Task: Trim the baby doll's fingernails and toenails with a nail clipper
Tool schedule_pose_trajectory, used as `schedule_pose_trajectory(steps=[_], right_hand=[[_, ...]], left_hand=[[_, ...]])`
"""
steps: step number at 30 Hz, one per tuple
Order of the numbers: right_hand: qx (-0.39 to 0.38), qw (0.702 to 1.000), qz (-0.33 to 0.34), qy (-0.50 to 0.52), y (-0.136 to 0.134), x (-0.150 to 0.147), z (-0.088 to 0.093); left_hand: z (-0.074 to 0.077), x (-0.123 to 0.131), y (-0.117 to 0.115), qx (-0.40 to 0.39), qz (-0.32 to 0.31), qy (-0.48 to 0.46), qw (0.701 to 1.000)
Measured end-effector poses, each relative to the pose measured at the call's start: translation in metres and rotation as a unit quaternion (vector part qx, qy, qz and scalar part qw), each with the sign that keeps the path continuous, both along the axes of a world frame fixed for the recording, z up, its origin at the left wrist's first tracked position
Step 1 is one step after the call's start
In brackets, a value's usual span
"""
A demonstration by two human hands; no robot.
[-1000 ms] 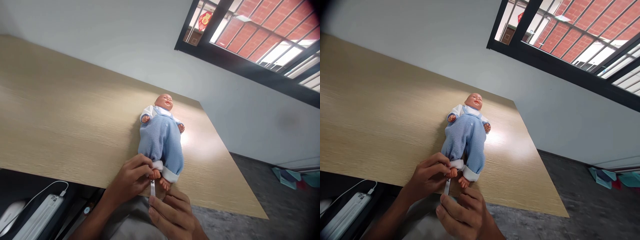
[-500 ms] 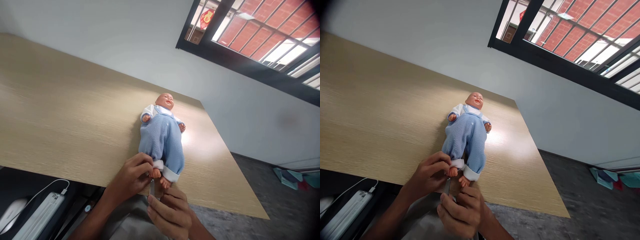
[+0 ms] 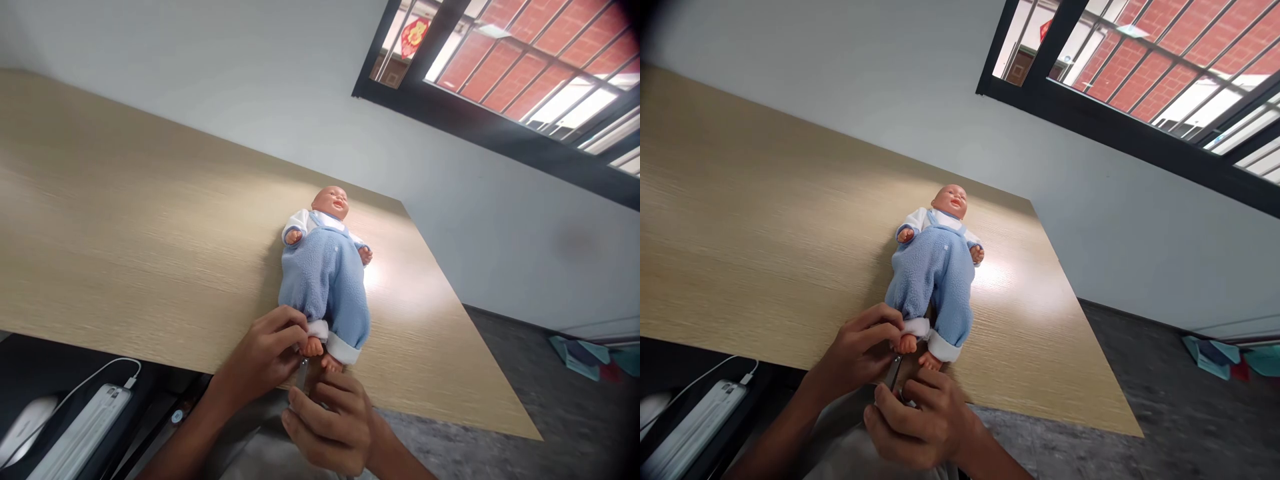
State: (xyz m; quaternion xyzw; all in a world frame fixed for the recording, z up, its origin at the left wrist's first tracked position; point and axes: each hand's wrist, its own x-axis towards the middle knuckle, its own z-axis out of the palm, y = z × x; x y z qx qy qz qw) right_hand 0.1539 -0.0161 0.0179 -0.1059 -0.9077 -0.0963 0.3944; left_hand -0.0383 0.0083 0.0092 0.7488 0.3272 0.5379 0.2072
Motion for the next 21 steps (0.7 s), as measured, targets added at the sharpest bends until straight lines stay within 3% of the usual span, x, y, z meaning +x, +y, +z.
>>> schedule_pose_trajectory(steps=[15,21], right_hand=[[0.012,1.000,0.015,-0.023,0.006,0.005,0.009],[-0.007,0.998,0.019,-0.063,0.006,0.005,0.021]], left_hand=[[0.000,0.000,0.000,-0.006,-0.004,0.006,1.000],[-0.005,0.002,0.000,-0.013,0.001,0.025,1.000]])
